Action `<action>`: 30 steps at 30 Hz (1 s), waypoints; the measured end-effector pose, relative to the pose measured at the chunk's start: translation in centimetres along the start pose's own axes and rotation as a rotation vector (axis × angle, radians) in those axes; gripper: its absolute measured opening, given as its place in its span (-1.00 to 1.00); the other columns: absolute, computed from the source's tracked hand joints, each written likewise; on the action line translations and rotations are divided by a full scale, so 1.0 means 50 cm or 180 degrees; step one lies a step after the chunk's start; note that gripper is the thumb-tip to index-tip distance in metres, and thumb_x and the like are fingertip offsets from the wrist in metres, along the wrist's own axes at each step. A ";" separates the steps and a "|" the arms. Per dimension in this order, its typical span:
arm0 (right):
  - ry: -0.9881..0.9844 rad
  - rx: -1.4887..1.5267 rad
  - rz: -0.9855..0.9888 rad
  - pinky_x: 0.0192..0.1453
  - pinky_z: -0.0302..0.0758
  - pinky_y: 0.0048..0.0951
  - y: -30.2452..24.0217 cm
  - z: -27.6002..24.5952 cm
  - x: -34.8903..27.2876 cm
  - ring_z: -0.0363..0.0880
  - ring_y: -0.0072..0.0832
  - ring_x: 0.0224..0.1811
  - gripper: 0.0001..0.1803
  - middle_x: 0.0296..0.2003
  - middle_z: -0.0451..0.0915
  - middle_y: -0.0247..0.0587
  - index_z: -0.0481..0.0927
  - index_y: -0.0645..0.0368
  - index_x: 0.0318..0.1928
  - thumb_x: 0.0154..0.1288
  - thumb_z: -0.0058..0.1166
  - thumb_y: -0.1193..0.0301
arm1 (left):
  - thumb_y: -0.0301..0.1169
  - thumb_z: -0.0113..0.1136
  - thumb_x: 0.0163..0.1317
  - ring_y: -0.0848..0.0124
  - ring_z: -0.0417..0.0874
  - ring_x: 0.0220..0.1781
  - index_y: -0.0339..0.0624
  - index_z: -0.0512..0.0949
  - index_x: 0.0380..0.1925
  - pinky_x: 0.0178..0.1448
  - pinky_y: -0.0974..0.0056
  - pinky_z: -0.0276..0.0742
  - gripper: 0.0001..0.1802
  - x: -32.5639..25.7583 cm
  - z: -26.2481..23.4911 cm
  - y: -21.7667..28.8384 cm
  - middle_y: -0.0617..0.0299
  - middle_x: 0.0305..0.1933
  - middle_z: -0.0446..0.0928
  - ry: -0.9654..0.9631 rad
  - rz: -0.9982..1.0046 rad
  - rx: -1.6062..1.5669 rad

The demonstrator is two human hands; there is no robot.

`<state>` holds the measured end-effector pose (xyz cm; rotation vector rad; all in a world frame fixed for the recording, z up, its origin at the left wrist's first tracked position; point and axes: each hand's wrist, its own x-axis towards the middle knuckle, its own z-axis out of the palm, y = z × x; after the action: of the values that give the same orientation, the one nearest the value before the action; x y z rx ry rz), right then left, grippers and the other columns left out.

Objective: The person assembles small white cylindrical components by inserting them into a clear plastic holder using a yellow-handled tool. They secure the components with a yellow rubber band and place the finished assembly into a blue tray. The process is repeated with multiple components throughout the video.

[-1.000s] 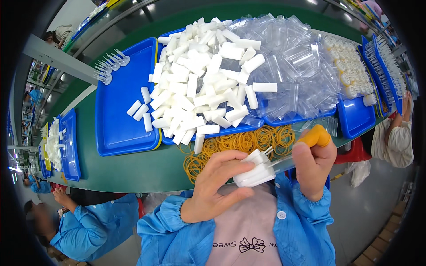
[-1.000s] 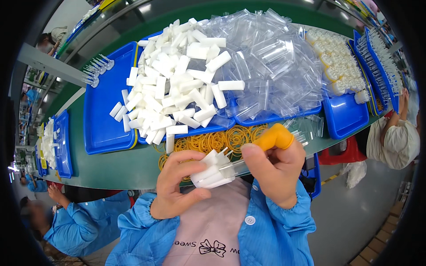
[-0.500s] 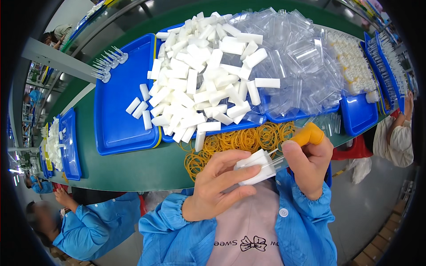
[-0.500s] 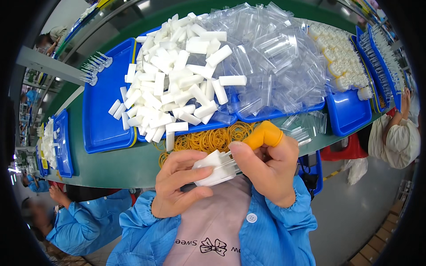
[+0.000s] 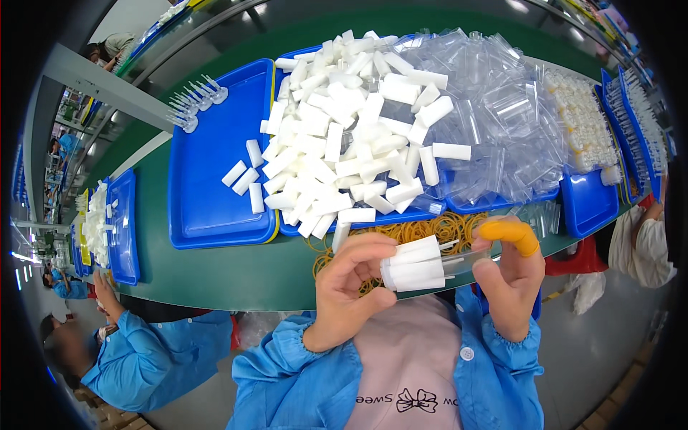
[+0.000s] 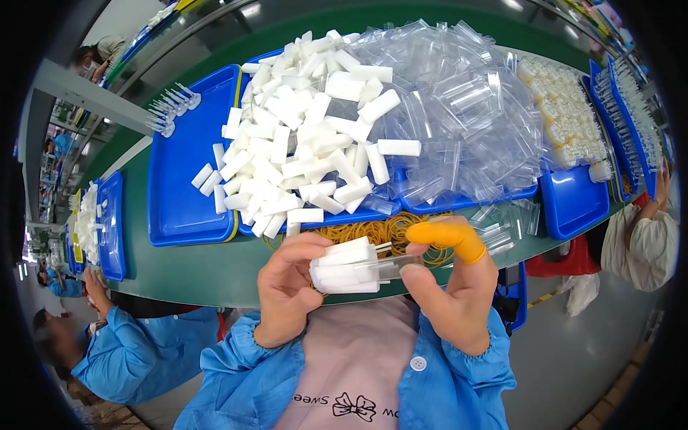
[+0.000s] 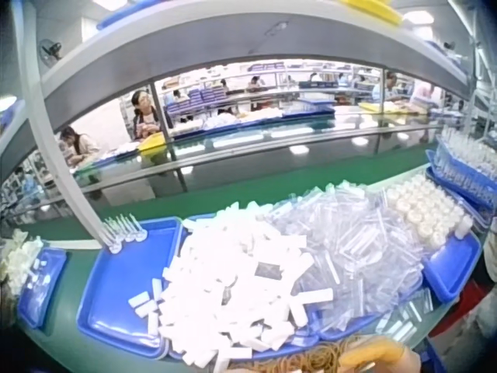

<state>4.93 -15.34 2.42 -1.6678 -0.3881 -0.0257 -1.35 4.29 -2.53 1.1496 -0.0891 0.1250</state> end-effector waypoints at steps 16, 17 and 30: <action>-0.0091 0.0411 0.0154 0.21 0.20 -0.18 0.004 0.014 -0.013 0.35 -0.14 0.15 -0.78 -0.30 0.48 -0.22 0.52 0.23 -0.34 -0.09 0.19 0.59 | -0.63 0.28 0.05 0.33 0.49 0.09 -0.37 0.41 -0.02 0.21 0.22 0.42 -0.56 0.001 0.014 0.020 0.13 0.01 0.36 -0.0109 -0.0530 -0.0471; -0.0097 0.0435 0.0166 0.21 0.20 -0.17 0.003 0.017 -0.016 0.35 -0.13 0.15 -0.78 -0.30 0.48 -0.22 0.52 0.24 -0.34 -0.09 0.20 0.58 | -0.63 0.28 0.05 0.33 0.49 0.09 -0.38 0.42 -0.04 0.20 0.22 0.42 -0.56 0.000 0.016 0.022 0.12 0.00 0.36 -0.0094 -0.0540 -0.0469; -0.0373 -0.0394 -0.0246 0.19 0.29 -0.20 0.001 -0.029 -0.007 0.40 -0.15 0.13 -0.61 -0.07 0.52 -0.08 0.57 0.23 -0.15 -0.08 0.29 0.49 | -0.69 0.22 0.04 0.29 0.47 0.13 -0.35 0.30 0.14 0.20 0.22 0.41 -0.40 0.001 0.014 0.016 0.16 0.07 0.36 0.0138 -0.0545 -0.0517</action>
<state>4.93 -16.82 2.52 -1.7807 -0.5491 -0.0095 -1.43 3.98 -1.51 0.9873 0.0372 -0.0092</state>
